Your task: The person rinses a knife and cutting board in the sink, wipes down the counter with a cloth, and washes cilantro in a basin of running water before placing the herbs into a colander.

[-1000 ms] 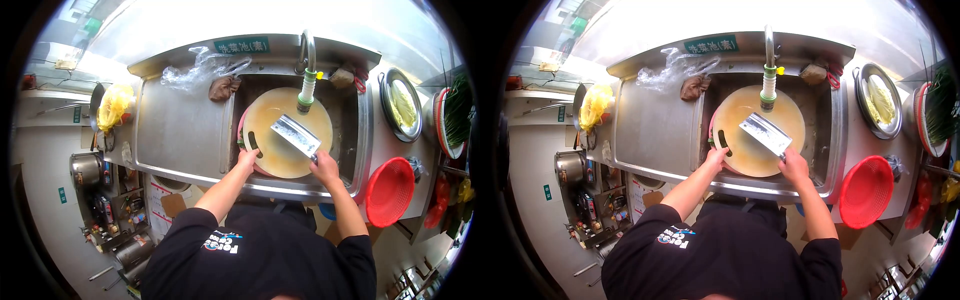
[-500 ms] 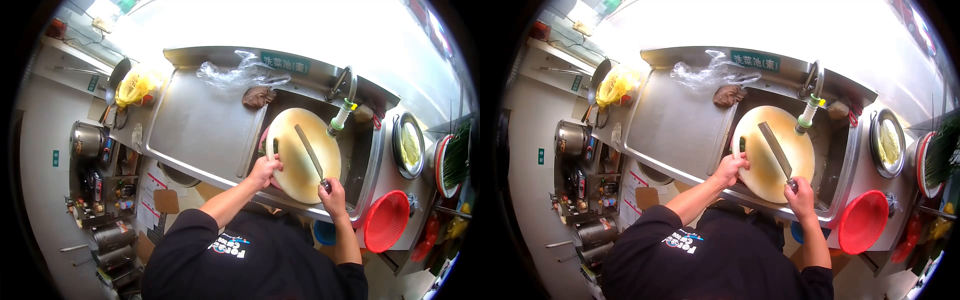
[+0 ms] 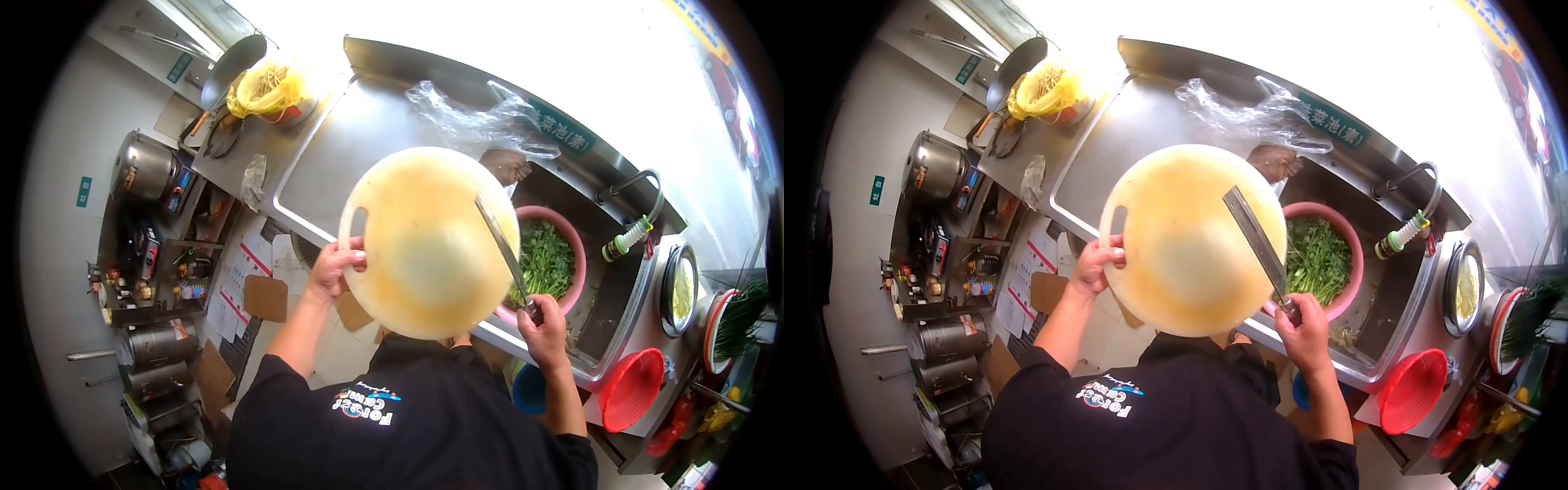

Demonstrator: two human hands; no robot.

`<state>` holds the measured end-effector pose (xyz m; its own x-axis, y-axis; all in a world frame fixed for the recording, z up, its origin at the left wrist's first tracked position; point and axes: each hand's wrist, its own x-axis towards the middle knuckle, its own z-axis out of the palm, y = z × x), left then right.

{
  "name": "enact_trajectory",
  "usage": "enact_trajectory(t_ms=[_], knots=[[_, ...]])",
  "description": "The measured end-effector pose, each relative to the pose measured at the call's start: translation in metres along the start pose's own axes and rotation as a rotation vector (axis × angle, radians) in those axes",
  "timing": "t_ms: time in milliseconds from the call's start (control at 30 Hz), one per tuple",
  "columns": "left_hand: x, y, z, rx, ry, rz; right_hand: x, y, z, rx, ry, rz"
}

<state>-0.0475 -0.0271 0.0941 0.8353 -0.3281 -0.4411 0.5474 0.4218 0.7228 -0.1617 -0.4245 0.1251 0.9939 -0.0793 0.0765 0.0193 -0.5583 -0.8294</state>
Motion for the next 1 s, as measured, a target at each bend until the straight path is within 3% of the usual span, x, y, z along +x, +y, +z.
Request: enact_trajectory(t_ms=[67,267,333,400,467,533,567,600,633,733,800,867,1000], knots=[[0.000,0.002,-0.057,-0.020,0.037,0.030,0.011,-0.012,0.026,-0.013,-0.048,0.030],[0.020,0.000,-0.128,0.122,0.313,0.007,0.049,-0.024,0.123,-0.188,-0.185,-0.127],[0.027,-0.001,-0.148,0.273,0.345,-0.024,0.060,-0.025,0.152,-0.367,-0.218,-0.246],[0.035,0.002,-0.155,0.663,0.356,-0.053,0.068,-0.027,0.174,-0.443,-0.279,-0.214],[0.041,0.006,-0.156,0.856,0.490,-0.095,0.076,-0.025,0.191,-0.508,-0.342,-0.226],[0.039,0.020,-0.154,0.987,0.555,-0.246,0.078,-0.013,0.204,-0.565,-0.323,-0.305],[0.036,0.027,-0.153,1.048,0.609,-0.214,0.079,-0.015,0.205,-0.520,-0.260,-0.354],[0.040,0.026,-0.166,1.355,0.655,-0.079,0.077,-0.015,0.201,-0.475,-0.196,-0.403],[0.041,0.032,-0.165,1.446,0.638,0.053,0.071,-0.015,0.191,-0.492,-0.188,-0.368],[0.045,0.023,-0.143,1.111,0.450,0.308,0.056,0.004,0.162,-0.258,-0.011,-0.252],[0.045,0.011,-0.113,1.041,0.357,0.331,0.037,0.053,0.134,-0.243,0.031,-0.059],[0.043,-0.003,-0.077,0.931,0.336,0.304,0.011,0.110,0.097,-0.388,0.005,0.345],[0.033,-0.030,-0.026,0.907,0.204,0.342,-0.013,0.193,0.023,-0.569,-0.107,0.852]])
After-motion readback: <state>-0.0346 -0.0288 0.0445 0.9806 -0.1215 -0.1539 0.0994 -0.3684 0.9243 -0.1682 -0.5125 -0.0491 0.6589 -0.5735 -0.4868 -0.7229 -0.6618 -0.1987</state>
